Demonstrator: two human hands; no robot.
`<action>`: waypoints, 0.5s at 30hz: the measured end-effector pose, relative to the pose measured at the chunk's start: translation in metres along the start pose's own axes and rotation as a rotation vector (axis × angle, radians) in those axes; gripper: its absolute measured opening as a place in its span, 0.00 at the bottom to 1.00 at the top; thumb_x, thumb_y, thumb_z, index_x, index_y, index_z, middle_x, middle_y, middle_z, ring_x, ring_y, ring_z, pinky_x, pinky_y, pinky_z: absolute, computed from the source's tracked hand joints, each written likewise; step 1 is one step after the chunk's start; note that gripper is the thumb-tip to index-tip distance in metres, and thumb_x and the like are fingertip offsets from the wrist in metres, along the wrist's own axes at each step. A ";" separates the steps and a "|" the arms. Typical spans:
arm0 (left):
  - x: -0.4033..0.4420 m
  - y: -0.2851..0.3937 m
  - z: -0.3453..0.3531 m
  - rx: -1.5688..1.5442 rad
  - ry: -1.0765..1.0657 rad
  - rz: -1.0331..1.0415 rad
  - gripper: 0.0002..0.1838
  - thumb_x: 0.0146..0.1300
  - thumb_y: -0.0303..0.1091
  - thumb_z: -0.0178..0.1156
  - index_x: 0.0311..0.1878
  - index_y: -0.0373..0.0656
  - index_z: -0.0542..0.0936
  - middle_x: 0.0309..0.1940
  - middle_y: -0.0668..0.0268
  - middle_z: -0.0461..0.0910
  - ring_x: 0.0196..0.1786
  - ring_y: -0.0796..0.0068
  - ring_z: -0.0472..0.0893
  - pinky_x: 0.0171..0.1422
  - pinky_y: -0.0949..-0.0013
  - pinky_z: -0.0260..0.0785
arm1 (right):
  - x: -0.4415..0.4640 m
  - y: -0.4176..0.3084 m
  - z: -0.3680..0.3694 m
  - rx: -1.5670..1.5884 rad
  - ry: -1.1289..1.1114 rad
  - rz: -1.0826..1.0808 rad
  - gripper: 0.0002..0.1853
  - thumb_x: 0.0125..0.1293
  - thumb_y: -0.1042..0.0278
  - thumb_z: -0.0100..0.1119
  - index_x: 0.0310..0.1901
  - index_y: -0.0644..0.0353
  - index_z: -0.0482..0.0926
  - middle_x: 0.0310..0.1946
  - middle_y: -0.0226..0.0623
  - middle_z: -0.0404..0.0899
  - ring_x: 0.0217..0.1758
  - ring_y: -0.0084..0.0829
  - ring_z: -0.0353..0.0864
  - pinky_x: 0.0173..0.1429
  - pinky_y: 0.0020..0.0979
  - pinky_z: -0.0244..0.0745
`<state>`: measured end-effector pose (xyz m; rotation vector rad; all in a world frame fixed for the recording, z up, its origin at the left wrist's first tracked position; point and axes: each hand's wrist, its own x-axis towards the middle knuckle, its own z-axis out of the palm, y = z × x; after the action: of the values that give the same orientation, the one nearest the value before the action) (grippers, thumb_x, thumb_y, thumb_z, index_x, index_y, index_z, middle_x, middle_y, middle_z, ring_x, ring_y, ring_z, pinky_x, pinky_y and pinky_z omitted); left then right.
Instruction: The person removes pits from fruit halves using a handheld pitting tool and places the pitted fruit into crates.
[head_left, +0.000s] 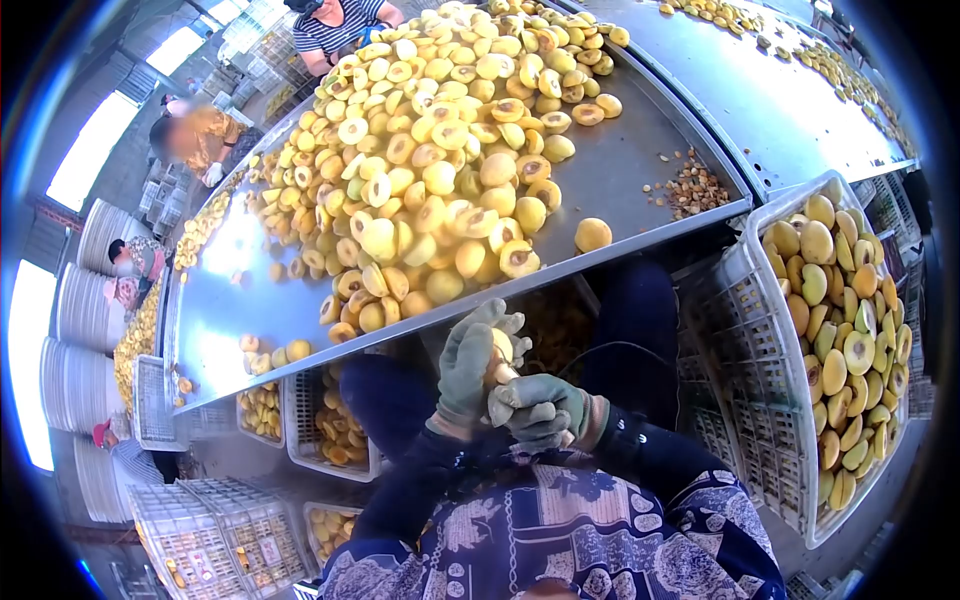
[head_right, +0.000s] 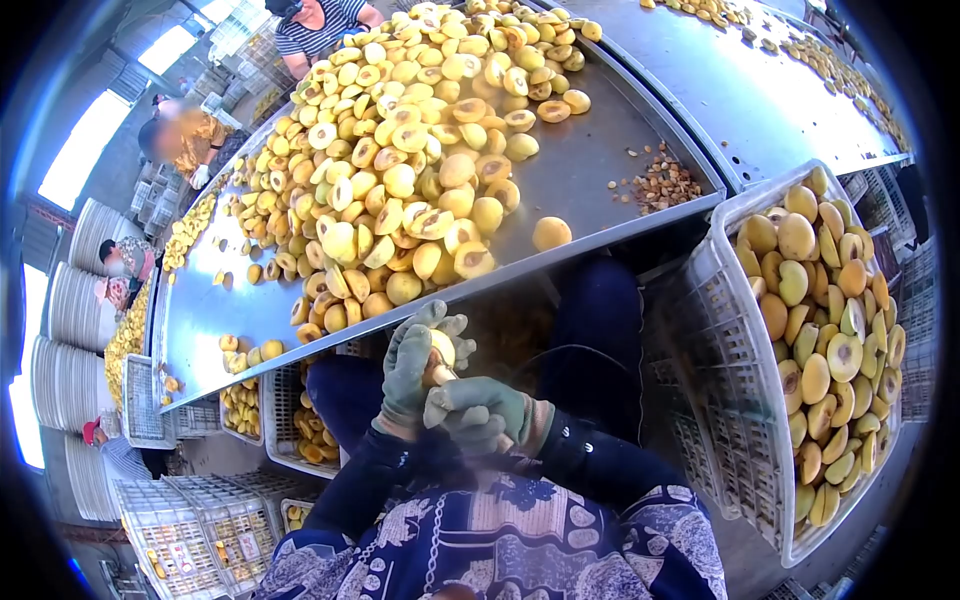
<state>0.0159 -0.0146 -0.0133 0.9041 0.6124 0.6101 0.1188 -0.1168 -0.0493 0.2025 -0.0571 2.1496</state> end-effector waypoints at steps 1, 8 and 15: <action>-0.001 -0.002 0.006 -0.023 0.004 0.052 0.17 0.71 0.37 0.53 0.57 0.38 0.77 0.48 0.59 0.81 0.48 0.66 0.81 0.50 0.64 0.79 | 0.001 0.003 -0.002 0.042 -0.053 -0.021 0.15 0.75 0.67 0.43 0.45 0.70 0.77 0.13 0.20 0.65 0.08 0.12 0.58 0.10 0.16 0.54; 0.010 0.003 -0.043 0.256 0.045 0.214 0.25 0.74 0.46 0.46 0.62 0.34 0.72 0.53 0.54 0.80 0.48 0.62 0.83 0.49 0.65 0.78 | 0.001 0.001 -0.002 0.088 -0.258 -0.070 0.16 0.74 0.65 0.46 0.47 0.71 0.77 0.11 0.20 0.65 0.06 0.14 0.56 0.11 0.20 0.59; -0.015 0.108 -0.172 1.512 0.649 0.454 0.20 0.62 0.43 0.64 0.47 0.35 0.80 0.41 0.53 0.82 0.43 0.59 0.81 0.50 0.59 0.73 | 0.012 -0.015 -0.025 -0.165 0.652 -0.155 0.13 0.70 0.60 0.53 0.37 0.63 0.78 0.20 0.25 0.71 0.14 0.16 0.64 0.17 0.15 0.63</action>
<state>-0.1395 0.1167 -0.0007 2.3346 1.5464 0.8224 0.1221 -0.0958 -0.0726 -0.5723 0.1538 1.9495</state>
